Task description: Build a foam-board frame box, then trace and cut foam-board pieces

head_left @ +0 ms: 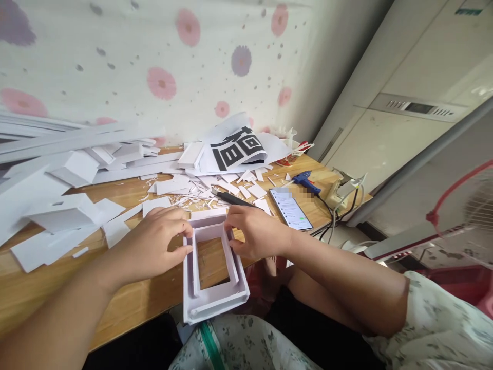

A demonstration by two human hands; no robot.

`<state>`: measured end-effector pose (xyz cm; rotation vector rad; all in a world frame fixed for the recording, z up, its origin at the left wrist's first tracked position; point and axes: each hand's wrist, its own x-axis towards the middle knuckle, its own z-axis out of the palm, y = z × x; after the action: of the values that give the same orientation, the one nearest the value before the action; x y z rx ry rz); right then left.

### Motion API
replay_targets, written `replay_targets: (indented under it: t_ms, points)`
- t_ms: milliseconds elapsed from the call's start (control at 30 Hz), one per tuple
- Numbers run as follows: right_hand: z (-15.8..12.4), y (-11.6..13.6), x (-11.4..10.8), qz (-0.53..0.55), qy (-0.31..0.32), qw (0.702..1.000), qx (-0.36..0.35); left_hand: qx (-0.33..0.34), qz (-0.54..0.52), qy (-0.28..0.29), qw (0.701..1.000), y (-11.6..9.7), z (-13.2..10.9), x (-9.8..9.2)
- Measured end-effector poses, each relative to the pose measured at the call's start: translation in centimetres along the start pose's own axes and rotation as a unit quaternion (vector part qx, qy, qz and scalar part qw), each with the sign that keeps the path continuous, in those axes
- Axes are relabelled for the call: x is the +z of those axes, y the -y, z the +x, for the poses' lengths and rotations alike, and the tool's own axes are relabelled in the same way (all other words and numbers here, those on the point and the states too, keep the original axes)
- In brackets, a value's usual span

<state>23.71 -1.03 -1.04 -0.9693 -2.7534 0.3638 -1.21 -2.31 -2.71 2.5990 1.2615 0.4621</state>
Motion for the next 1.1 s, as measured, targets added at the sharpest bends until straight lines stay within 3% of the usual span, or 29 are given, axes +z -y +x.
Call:
replay_targets:
  t_ms: [133, 333, 567, 933, 1100]
  points:
    - [-0.09, -0.06, -0.18, 0.02, 0.007, 1.0, 0.009, -0.044, -0.022, 0.041, 0.998, -0.08, -0.23, -0.31]
    - [-0.23, -0.12, -0.41, 0.038, 0.017, 0.999, 0.022, -0.059, -0.039, 0.068, 0.995, 0.18, 0.12, -0.26]
    - [-0.12, -0.03, -0.42, 0.026, 0.024, 0.999, 0.04, -0.062, -0.062, 0.034, 0.996, 0.33, 0.29, 0.15]
    - [-0.03, 0.44, -0.67, 0.011, 0.042, 0.998, 0.055, -0.081, -0.076, 0.059, 0.992, 0.6, 0.22, 0.13]
    - [0.0, 0.34, -0.66, 0.014, 0.043, 0.998, 0.05, -0.065, -0.073, 0.044, 0.994, 0.35, 0.21, 0.02]
